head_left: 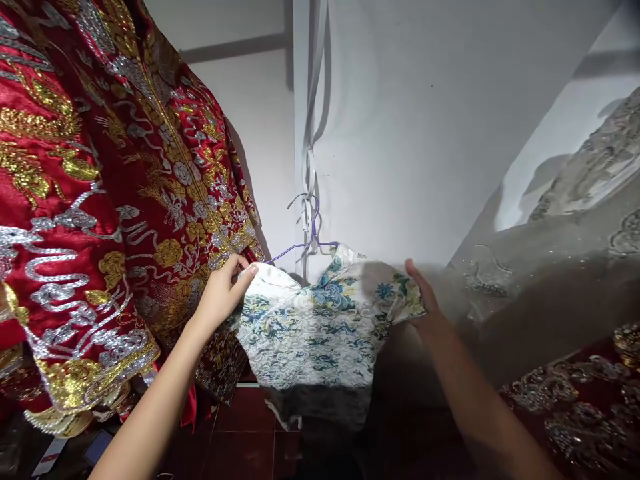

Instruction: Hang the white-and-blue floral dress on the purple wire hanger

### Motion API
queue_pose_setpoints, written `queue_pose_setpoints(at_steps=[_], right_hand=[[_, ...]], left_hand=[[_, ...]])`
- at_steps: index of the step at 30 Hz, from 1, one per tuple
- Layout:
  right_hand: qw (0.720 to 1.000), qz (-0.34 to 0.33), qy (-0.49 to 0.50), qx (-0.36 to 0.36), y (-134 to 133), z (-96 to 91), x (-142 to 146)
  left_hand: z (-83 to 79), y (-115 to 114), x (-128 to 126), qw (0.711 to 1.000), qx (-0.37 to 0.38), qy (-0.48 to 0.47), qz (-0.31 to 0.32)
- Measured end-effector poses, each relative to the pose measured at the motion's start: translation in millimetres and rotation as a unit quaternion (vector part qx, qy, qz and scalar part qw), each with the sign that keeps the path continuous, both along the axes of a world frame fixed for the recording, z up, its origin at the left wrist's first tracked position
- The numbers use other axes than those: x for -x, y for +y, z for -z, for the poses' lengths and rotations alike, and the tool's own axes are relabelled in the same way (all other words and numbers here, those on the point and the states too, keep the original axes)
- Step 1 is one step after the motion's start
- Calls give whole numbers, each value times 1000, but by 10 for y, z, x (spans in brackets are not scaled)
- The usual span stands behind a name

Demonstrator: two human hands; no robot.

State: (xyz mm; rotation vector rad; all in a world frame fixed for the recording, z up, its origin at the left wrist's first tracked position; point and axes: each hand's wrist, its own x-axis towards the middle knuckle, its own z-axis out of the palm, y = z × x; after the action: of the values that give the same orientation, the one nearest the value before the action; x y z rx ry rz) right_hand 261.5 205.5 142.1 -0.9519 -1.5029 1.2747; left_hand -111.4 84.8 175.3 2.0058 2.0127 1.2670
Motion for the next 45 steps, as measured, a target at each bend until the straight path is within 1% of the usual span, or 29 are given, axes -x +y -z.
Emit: queue_pose_setpoints(at_steps=[2,4,6,8,10,12,14,15,16,17,19,20,21,22,24,26,28,29,30,31,33,34,35,37,39,41,42,43,45], right_hand=[[997,44,30,59,-81,-44,-129],[996,80,17,32,-210,-163,-216],[998,69,-2,-2,-373,-334,-239],[999,48,5,-2,-572,-495,-223],[999,38,36,8,-812,-587,-199],[998,30,56,1,-1079,-585,-166],[999,-35,19,7,-1343,-508,-88],[996,-91,-23,5,-1462,-456,-22],[986,-150,-74,-7,-1567,-400,64],[970,-206,-124,-30,-1655,-346,169],[932,-287,-195,-100,-1764,-245,404],[916,-312,-215,-131,-1781,-200,517],[904,-330,-226,-152,-1771,-156,615],[898,-335,-231,-166,-1734,-112,692],[910,-286,-236,-187,-1587,-20,769],[932,-164,-235,-223,-1371,73,759],[934,-49,-241,-260,-1142,153,700],[930,-24,-248,-270,-1040,183,664],[928,-27,-257,-267,-953,205,629],[930,-54,-263,-251,-882,218,598],[943,-119,-243,-196,-779,215,549],[953,-131,-213,-169,-737,198,534],[965,-125,-175,-147,-693,170,525],[986,-74,-84,-122,-583,80,523],[995,-17,6,-97,-434,-45,540],[992,37,84,-82,-272,-184,569],[988,61,116,-80,-199,-248,583],[983,82,141,-81,-141,-301,594],[974,116,170,-92,-82,-354,589]], left_hand=[[-65,0,-4,999,-15,24,-16],[-194,59,-48,998,-43,39,-9],[-358,132,-131,995,-83,46,27],[-514,156,-250,988,-131,58,62],[-619,88,-391,980,-177,56,72],[-645,-55,-537,979,-183,8,93],[-582,-222,-671,973,-111,-104,172],[-523,-297,-727,956,-50,-181,225],[-452,-362,-773,925,11,-264,274],[-373,-416,-805,883,65,-346,310],[-216,-501,-813,797,144,-483,333],[-149,-542,-785,767,171,-527,325],[-96,-587,-736,751,194,-548,313],[-58,-640,-667,750,216,-546,304],[-30,-775,-491,784,252,-477,308],[-53,-931,-308,830,275,-358,327],[-101,-1060,-159,872,273,-247,324],[-124,-1096,-104,895,254,-204,305],[-144,-1108,-61,918,225,-168,279],[-160,-1094,-29,939,191,-137,250],[-177,-998,11,970,121,-85,192],[-180,-928,23,981,83,-65,162],[-181,-854,30,989,38,-49,132],[-177,-724,26,994,-84,-22,72],[-155,-643,-9,974,-226,-7,32],[-94,-609,-83,942,-332,-16,43],[-44,-600,-136,934,-350,-26,66],[20,-591,-199,934,-341,-35,98],[187,-557,-341,953,-251,-58,160]])
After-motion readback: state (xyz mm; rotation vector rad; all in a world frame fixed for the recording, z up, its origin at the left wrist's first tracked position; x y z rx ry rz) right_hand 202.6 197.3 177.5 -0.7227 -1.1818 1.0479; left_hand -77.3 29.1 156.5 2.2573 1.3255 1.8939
